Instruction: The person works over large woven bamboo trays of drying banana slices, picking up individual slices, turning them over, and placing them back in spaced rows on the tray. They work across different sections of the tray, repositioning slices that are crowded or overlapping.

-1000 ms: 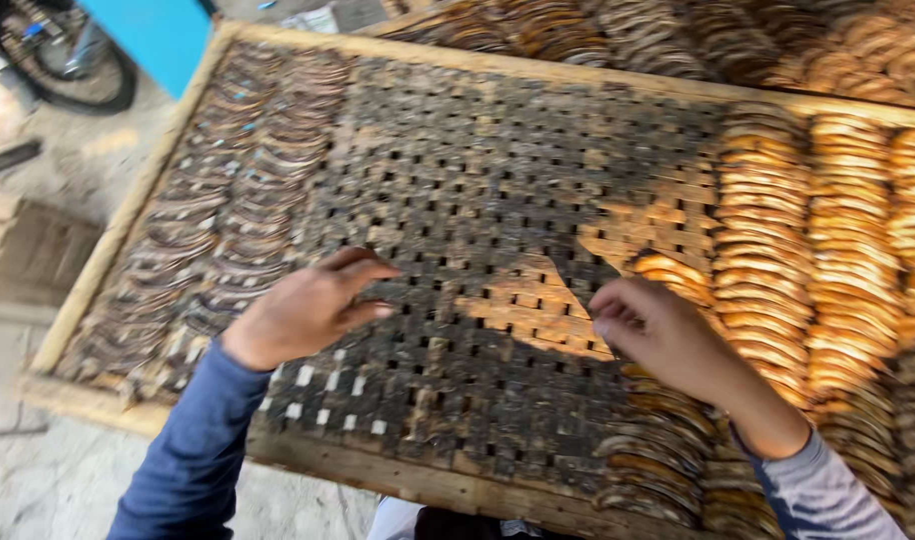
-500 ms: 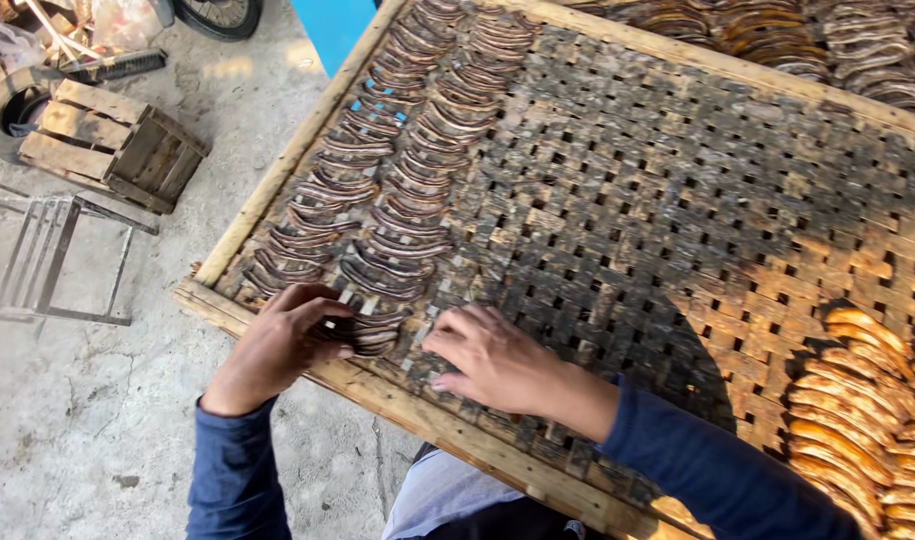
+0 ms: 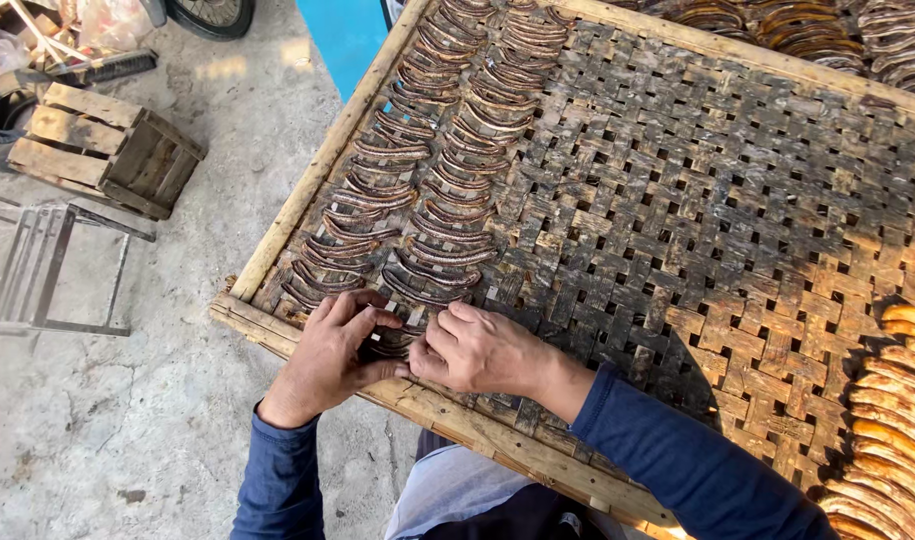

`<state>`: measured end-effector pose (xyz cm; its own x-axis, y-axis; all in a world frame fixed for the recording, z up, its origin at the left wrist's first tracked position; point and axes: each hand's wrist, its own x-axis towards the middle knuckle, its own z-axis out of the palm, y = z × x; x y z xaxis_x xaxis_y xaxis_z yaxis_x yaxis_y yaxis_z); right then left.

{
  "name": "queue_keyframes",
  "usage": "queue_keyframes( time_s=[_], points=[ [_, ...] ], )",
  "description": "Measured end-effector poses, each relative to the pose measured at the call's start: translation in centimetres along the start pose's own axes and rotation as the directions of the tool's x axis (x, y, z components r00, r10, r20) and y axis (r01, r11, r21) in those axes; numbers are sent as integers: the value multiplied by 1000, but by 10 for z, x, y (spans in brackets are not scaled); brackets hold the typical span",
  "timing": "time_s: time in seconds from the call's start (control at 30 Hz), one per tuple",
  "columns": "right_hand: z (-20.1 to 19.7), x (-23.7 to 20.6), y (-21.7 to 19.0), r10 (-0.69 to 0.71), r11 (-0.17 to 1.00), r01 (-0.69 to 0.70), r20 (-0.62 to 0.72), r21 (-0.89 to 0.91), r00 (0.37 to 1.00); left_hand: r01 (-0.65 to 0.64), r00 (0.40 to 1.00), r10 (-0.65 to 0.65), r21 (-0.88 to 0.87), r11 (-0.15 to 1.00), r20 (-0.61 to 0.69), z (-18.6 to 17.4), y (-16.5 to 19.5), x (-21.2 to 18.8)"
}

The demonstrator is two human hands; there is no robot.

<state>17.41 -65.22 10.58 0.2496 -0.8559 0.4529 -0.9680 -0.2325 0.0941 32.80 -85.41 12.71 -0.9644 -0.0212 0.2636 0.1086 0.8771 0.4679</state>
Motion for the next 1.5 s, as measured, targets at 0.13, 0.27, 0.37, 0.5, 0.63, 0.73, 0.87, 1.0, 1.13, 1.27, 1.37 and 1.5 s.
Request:
queue_keyframes(
  time_s=[0.13, 0.27, 0.37, 0.5, 0.63, 0.73, 0.87, 1.0, 1.13, 1.27, 1.37, 1.5],
  points=[
    [-3, 4, -7, 65, 997, -61, -70, 50, 995, 7, 997, -6, 17, 1000, -75, 5, 7, -6],
    [0, -1, -11, 145, 986, -139, -62, 94, 988, -15, 992, 18, 18, 1000, -127, 6, 17, -10],
    [11, 1, -11, 259, 949, -244, -57, 199, 964, -33, 991, 40, 50, 998, -125, 7, 20, -10],
    [16, 0, -7, 446, 792, -393, -3, 467, 895, -16, 990, 35, 135, 991, -136, 14, 20, -8],
    [-9, -7, -17, 558, 645, -451, 23, 617, 830, 12, 991, 18, 221, 975, -132, 21, 31, -5],
    [-47, -25, -29, 613, 558, -481, 54, 677, 788, -21, 995, 28, 73, 997, -99, 24, 53, 0],
    [-118, -88, -51, 665, 404, -678, 311, 615, 678, -52, 997, 70, -329, 943, 43, 44, 109, 9],
    [-176, -168, -85, 737, 194, -814, 467, 548, 489, -50, 907, 274, -564, 824, 319, 89, 177, 22],
    [-210, -238, -129, 809, 26, -894, 516, 446, 281, -125, 829, 462, -701, 702, 315, 146, 244, 28],
    [-212, -279, -172, 896, -102, -937, 439, 334, 59, -255, 790, 546, -661, 706, 279, 187, 279, 28],
    [-209, -299, -194, 925, -53, -951, 374, 305, 68, -289, 787, 548, -615, 734, 284, 205, 289, 16],
    [-205, -312, -210, 964, 48, -974, 247, 223, 104, -328, 818, 498, -477, 815, 287, 225, 300, 2]
  ],
)
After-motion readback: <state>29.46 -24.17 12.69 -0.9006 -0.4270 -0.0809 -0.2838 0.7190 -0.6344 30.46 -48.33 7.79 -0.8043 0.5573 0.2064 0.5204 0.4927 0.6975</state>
